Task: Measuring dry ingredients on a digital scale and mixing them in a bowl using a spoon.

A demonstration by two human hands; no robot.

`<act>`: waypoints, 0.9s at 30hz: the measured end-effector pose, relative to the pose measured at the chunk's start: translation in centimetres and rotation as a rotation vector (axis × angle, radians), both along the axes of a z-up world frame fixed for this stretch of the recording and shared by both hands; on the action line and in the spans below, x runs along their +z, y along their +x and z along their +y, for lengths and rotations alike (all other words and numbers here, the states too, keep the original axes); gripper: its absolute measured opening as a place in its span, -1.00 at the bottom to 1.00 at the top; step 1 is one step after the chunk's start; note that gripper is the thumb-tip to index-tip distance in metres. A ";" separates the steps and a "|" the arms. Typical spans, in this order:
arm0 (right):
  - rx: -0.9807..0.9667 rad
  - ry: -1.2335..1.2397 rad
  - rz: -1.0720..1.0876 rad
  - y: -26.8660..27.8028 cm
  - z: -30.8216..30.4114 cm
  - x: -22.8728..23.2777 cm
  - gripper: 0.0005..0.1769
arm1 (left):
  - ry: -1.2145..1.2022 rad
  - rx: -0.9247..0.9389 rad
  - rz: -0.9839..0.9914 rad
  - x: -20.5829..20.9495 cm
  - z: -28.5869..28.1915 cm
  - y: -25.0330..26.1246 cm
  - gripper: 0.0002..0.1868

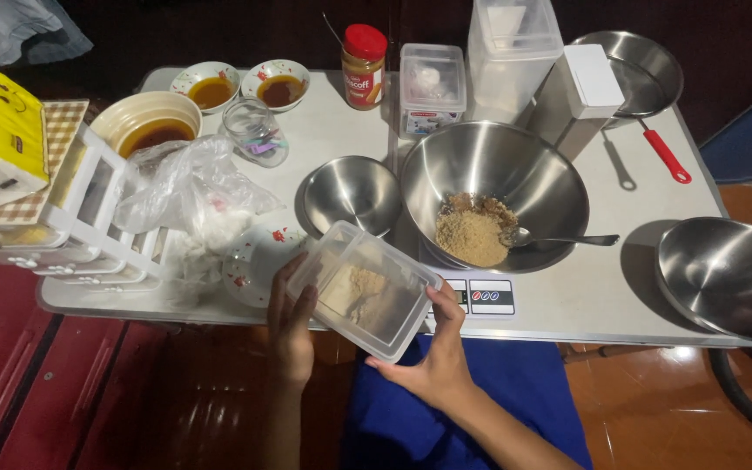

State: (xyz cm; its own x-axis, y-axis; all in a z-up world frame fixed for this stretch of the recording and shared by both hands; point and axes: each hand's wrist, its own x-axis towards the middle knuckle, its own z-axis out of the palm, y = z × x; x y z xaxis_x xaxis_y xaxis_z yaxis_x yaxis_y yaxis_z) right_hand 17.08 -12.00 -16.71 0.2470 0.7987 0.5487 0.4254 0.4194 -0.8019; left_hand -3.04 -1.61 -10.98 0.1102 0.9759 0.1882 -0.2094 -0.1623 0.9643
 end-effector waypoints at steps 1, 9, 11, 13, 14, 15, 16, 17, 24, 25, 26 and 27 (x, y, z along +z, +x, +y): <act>-0.001 -0.001 0.001 -0.1 0.0 0.0 0.43 | -0.001 -0.001 0.001 -0.1 0.0 0.1 -0.40; 0.078 0.003 0.199 -1.1 -0.4 1.2 0.04 | -0.073 0.015 -0.138 -1.7 0.3 0.7 -0.39; 0.064 0.001 0.201 -1.5 -0.4 1.4 0.04 | -0.074 0.039 -0.124 -2.0 0.2 0.7 -0.40; 0.050 0.001 0.201 -1.7 -0.4 1.3 0.04 | -0.073 0.061 -0.113 -1.7 0.0 0.8 -0.41; 0.047 0.002 0.217 -1.8 -0.4 1.1 0.06 | -0.039 0.042 -0.108 -1.4 -0.1 0.9 -0.40; 0.045 0.004 0.231 -1.8 -0.4 0.9 0.07 | -0.003 0.022 -0.105 -1.0 -0.3 0.9 -0.39; 0.039 0.008 0.229 -1.8 -0.4 1.0 0.07 | -0.001 0.016 -0.107 -1.0 -0.2 0.9 -0.39; 0.034 0.006 0.232 -1.8 -0.3 1.1 0.09 | -0.029 0.017 -0.109 -1.1 -0.1 0.9 -0.38; 0.013 -0.055 0.177 -1.6 -0.2 1.0 0.47 | 0.134 0.243 0.124 -5.8 0.7 0.4 -0.46; 0.010 -0.051 0.175 -1.6 -0.1 0.9 0.47 | 0.138 0.239 0.122 -5.8 0.9 0.5 -0.46; -0.001 -0.051 0.171 -1.5 0.0 0.8 0.46 | 0.172 0.256 0.153 -5.9 1.0 0.7 -0.59; -0.011 -0.056 0.169 -1.6 -0.1 0.8 0.44 | 0.201 0.274 0.187 -6.0 0.9 0.7 -0.66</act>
